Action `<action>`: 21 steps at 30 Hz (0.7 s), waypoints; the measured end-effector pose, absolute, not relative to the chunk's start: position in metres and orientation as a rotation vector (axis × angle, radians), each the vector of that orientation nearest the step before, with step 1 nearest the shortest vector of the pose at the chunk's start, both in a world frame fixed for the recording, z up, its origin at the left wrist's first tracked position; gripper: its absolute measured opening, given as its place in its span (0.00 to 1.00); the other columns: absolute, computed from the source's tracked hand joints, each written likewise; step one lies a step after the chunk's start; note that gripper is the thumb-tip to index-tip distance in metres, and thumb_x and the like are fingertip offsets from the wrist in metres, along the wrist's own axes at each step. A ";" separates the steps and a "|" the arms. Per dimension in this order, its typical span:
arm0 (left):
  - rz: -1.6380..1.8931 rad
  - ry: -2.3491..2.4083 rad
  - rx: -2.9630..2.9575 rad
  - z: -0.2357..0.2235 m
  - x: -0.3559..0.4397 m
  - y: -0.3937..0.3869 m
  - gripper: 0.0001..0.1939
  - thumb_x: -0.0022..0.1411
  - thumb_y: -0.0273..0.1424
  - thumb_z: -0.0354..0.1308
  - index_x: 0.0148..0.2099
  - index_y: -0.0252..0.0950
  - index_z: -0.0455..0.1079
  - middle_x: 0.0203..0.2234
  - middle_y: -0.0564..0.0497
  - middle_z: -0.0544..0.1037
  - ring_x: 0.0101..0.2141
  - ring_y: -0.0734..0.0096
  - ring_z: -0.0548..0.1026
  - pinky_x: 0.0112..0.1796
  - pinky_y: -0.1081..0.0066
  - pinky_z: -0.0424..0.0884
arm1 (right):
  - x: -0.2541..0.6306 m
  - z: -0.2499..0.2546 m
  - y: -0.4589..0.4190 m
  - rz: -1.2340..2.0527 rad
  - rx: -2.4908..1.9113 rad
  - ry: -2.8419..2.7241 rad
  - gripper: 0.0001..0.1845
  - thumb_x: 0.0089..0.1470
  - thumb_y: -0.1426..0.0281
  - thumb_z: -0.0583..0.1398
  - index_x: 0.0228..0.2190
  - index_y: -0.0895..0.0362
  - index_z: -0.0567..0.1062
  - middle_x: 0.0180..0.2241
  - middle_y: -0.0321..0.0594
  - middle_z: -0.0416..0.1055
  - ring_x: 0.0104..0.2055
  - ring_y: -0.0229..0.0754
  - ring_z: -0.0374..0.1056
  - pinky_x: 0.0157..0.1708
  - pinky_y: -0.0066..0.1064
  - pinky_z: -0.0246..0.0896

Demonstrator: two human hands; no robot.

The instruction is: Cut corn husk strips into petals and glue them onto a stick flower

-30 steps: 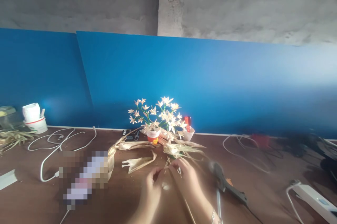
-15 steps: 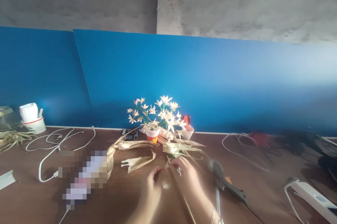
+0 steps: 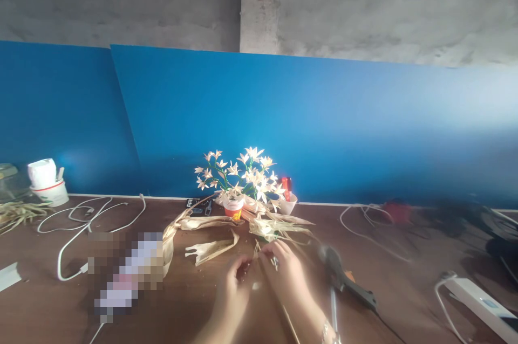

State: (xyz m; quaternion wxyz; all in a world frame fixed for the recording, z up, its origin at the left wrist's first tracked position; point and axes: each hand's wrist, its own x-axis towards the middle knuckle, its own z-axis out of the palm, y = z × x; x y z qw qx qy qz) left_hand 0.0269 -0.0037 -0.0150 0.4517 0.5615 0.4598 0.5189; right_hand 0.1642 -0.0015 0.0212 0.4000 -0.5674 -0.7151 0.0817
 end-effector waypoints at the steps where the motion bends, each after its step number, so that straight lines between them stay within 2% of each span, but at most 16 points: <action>1: 1.287 1.129 1.391 -0.015 0.027 -0.003 0.14 0.59 0.42 0.56 0.34 0.36 0.74 0.25 0.51 0.77 0.28 0.66 0.74 0.30 0.73 0.69 | 0.164 0.021 -0.001 0.206 -1.429 -1.810 0.07 0.52 0.74 0.57 0.24 0.54 0.71 0.27 0.36 0.72 0.31 0.40 0.67 0.32 0.27 0.59; 7: 1.386 1.104 1.506 -0.011 0.027 -0.002 0.11 0.60 0.37 0.55 0.32 0.36 0.75 0.25 0.50 0.74 0.30 0.66 0.72 0.32 0.72 0.68 | 0.164 0.014 -0.001 0.206 -1.372 -1.802 0.07 0.52 0.75 0.57 0.25 0.54 0.71 0.27 0.35 0.72 0.31 0.39 0.67 0.32 0.27 0.58; 12: 1.445 1.088 1.441 -0.007 0.028 -0.004 0.12 0.58 0.38 0.57 0.26 0.36 0.71 0.24 0.52 0.69 0.27 0.70 0.69 0.29 0.74 0.67 | 0.164 0.015 -0.001 0.322 -1.365 -1.732 0.06 0.51 0.74 0.57 0.24 0.55 0.72 0.26 0.36 0.72 0.30 0.39 0.66 0.31 0.27 0.58; 15: 1.374 1.073 1.308 -0.008 0.026 -0.003 0.14 0.57 0.42 0.57 0.27 0.37 0.69 0.23 0.55 0.67 0.25 0.73 0.67 0.27 0.75 0.66 | 0.163 0.018 -0.001 0.541 -1.328 -1.589 0.07 0.53 0.68 0.58 0.26 0.56 0.73 0.26 0.36 0.72 0.29 0.39 0.66 0.30 0.27 0.58; 18: 1.259 1.040 1.231 -0.008 0.022 -0.001 0.17 0.56 0.47 0.58 0.28 0.38 0.67 0.23 0.56 0.65 0.23 0.75 0.65 0.24 0.78 0.64 | 0.161 0.018 0.001 0.877 -1.236 -1.330 0.14 0.55 0.59 0.57 0.30 0.57 0.74 0.26 0.37 0.71 0.29 0.40 0.65 0.29 0.28 0.58; 21: 1.220 0.959 1.204 -0.003 0.020 -0.002 0.19 0.54 0.49 0.59 0.27 0.38 0.65 0.25 0.56 0.66 0.24 0.77 0.64 0.24 0.78 0.63 | 0.160 0.014 0.003 1.184 -1.141 -1.090 0.19 0.53 0.54 0.59 0.27 0.58 0.75 0.22 0.34 0.66 0.26 0.37 0.61 0.24 0.26 0.53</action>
